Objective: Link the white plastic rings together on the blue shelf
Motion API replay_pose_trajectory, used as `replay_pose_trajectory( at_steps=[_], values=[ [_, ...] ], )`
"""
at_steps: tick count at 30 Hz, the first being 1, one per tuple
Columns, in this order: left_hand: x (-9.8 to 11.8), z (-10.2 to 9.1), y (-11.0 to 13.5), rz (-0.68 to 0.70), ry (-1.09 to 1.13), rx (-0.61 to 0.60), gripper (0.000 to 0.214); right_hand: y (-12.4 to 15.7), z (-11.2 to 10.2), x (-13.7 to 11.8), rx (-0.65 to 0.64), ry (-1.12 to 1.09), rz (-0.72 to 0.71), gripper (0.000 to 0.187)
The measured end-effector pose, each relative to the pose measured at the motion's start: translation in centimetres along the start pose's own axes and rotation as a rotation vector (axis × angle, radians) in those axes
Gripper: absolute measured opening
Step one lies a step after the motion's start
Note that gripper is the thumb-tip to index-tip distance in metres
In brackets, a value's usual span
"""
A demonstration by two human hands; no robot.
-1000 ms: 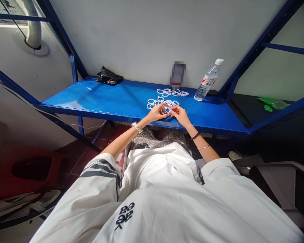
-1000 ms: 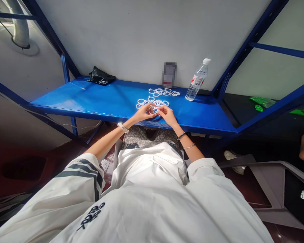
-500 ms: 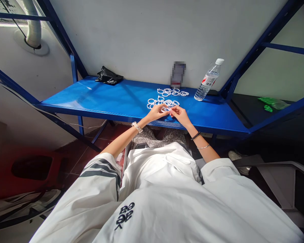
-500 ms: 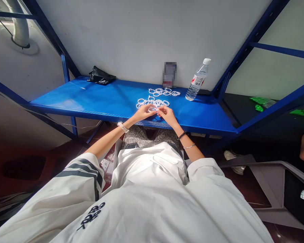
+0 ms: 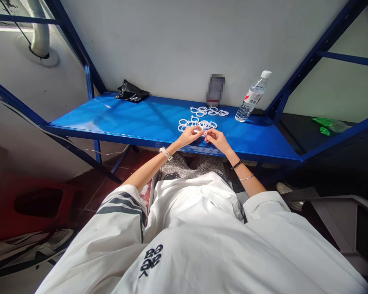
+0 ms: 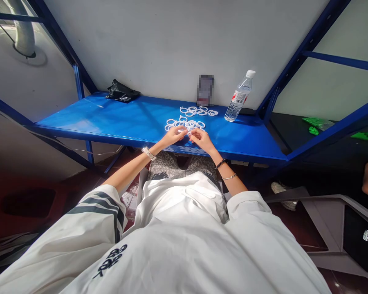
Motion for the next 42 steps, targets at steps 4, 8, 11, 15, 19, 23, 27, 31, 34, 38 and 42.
replay_pose_trajectory(
  at_steps=[4,8,11,15,19,23,27,31,34,38,42],
  values=[
    [-0.1,0.1,0.0,0.012,0.005,0.002,0.063,0.0,0.0,-0.2,0.007,0.012,0.001,0.053],
    [-0.2,0.2,0.1,0.024,0.025,-0.003,0.061,-0.1,0.1,0.0,0.007,0.036,0.004,0.054],
    [-0.4,0.2,0.1,0.027,0.029,-0.007,0.061,-0.1,0.1,0.1,0.008,0.049,0.001,0.054],
    [-0.8,0.0,0.1,0.048,0.042,0.001,0.062,0.0,0.1,0.1,0.018,0.062,-0.010,0.056],
    [-1.0,0.0,0.2,0.075,0.044,-0.002,0.066,0.1,0.0,0.0,0.031,0.069,-0.019,0.054],
    [-0.8,0.1,0.2,0.087,0.035,-0.023,0.070,0.0,-0.1,0.2,0.059,0.078,-0.028,0.054],
    [-0.7,0.2,0.2,0.069,0.055,-0.031,0.072,0.0,-0.1,0.3,0.059,0.073,-0.031,0.055],
    [-1.0,0.2,0.3,0.034,0.089,-0.033,0.074,0.0,0.0,0.2,0.052,0.070,-0.029,0.057],
    [-1.1,0.2,0.4,0.027,0.109,-0.033,0.072,0.1,0.0,0.0,0.048,0.065,-0.034,0.057],
    [-0.9,0.3,0.4,0.013,0.132,-0.032,0.066,0.1,0.1,-0.1,0.034,0.063,-0.048,0.057],
    [-0.6,0.4,0.3,0.000,0.174,-0.023,0.060,0.1,0.0,-0.2,0.044,0.052,-0.051,0.058]
  ],
)
Point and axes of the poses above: each hand's wrist, its own y-axis away from the middle knuckle, its own z-axis out of the palm, x = y × z, the point moved 7 cm from there along -y, towards the middle knuckle, and after that the axes turned 12 degrees about z, right-handed, at the moved point
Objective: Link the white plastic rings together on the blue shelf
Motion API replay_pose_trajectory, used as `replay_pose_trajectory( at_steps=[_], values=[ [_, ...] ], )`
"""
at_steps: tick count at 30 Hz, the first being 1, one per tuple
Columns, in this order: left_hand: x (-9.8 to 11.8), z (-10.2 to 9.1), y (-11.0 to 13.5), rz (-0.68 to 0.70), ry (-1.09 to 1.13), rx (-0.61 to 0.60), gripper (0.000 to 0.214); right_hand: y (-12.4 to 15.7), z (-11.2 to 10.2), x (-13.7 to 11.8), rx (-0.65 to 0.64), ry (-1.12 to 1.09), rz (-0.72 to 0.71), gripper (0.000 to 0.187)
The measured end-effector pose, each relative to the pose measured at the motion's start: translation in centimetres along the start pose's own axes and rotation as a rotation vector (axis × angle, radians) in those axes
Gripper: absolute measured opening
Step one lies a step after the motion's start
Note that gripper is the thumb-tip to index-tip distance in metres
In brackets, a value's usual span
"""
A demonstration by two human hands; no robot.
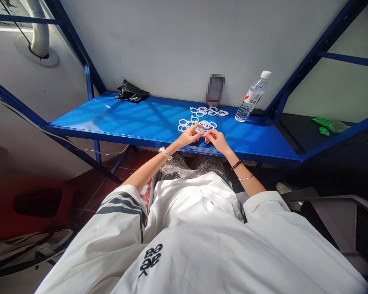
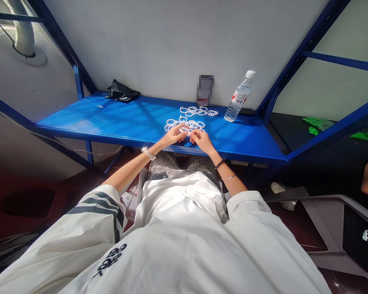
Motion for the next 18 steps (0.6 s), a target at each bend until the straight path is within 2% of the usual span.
replay_pose_trajectory(
  at_steps=[18],
  values=[
    [-0.14,-0.18,-0.14,-0.045,0.041,0.059,0.051,-0.26,-0.43,0.17,-0.023,-0.117,0.065,0.062]
  ],
)
Point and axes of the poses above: each hand's wrist, its own y-axis away from the middle knuckle, its own z-axis out of the palm, x = y × z, the point moved 7 cm from there along -y, towards the middle knuckle, and after that the axes turned 12 degrees about z, right-handed, at the moved point
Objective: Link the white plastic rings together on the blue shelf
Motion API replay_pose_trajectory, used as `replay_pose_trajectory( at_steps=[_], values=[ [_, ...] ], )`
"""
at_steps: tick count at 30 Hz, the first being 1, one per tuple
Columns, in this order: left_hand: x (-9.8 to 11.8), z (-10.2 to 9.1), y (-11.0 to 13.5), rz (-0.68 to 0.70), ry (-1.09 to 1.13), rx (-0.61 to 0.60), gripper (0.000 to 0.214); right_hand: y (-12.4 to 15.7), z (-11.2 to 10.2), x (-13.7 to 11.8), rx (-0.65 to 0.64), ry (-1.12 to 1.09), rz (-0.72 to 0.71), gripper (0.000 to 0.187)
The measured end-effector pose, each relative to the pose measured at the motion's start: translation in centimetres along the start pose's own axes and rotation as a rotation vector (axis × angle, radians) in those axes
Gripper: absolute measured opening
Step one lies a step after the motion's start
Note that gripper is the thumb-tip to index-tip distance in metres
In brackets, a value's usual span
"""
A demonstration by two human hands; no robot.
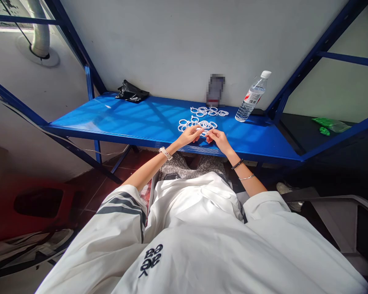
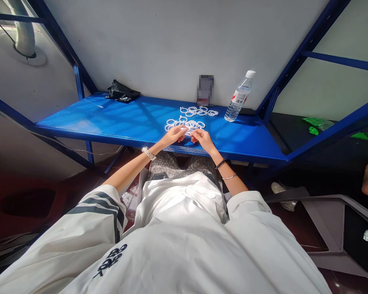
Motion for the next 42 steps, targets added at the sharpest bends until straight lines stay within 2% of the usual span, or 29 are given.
replay_pose_trajectory(
  at_steps=[11,18,25,32,42],
  values=[
    [-0.6,-0.1,-0.1,-0.050,0.017,0.015,0.060,-0.2,0.2,0.3,-0.011,0.031,0.016,0.067],
    [-0.3,-0.2,0.0,-0.062,-0.037,0.029,0.066,-0.3,0.4,0.4,-0.022,0.075,0.011,0.069],
    [-0.4,-0.4,0.1,-0.099,-0.059,0.052,0.068,0.3,1.1,-0.1,-0.049,0.099,-0.009,0.055],
    [-0.6,-0.6,0.2,-0.128,-0.035,0.082,0.070,0.6,1.0,-0.2,-0.028,0.103,-0.055,0.054],
    [-0.6,-0.8,0.3,-0.168,-0.008,0.118,0.065,0.4,0.7,-0.3,0.011,0.056,-0.037,0.057]
  ],
)
Point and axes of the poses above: each hand's wrist, its own y-axis away from the middle knuckle, its own z-axis out of the palm, x = y × z, the point moved 7 cm from there along -y, towards the middle knuckle, and after that the axes turned 12 degrees about z, right-handed, at the moved point
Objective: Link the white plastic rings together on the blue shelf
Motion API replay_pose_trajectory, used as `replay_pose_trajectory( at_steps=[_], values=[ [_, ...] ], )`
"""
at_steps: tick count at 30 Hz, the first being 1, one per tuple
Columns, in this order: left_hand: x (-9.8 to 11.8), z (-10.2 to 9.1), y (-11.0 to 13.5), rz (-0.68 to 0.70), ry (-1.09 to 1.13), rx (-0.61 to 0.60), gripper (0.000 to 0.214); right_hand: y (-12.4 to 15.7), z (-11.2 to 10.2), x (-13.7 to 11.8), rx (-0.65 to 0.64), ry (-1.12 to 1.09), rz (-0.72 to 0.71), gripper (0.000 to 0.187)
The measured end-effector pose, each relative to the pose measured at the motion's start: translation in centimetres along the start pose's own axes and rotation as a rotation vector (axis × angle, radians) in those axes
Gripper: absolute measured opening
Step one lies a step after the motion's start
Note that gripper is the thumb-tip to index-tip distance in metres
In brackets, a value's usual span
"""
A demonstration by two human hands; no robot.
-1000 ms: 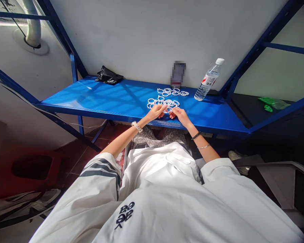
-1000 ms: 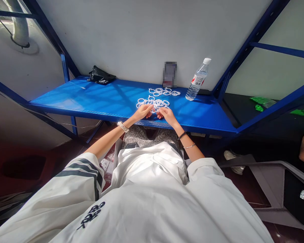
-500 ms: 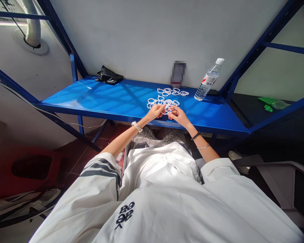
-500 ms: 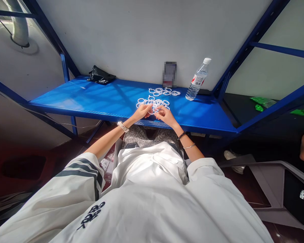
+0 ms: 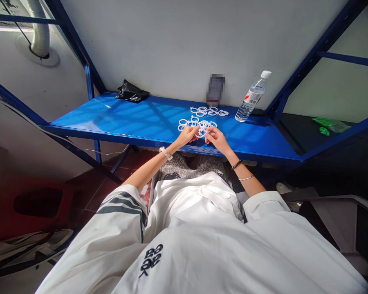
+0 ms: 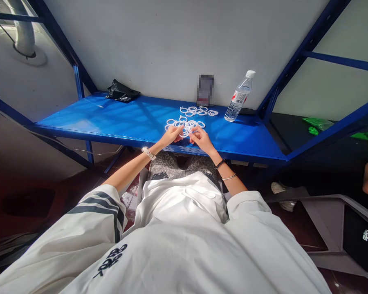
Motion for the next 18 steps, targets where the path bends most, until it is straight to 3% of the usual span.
replay_pose_trajectory(
  at_steps=[18],
  values=[
    [-0.41,0.19,-0.06,-0.011,-0.080,-0.042,0.058,0.18,0.12,-0.47,0.002,0.041,-0.030,0.057]
  ],
)
Point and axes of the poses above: each hand's wrist, its own y-axis away from the middle knuckle, its own z-axis out of the palm, x = y × z, the point moved 7 cm from there along -y, towards the middle knuckle, and after that the axes turned 12 degrees about z, right-handed, at the moved point
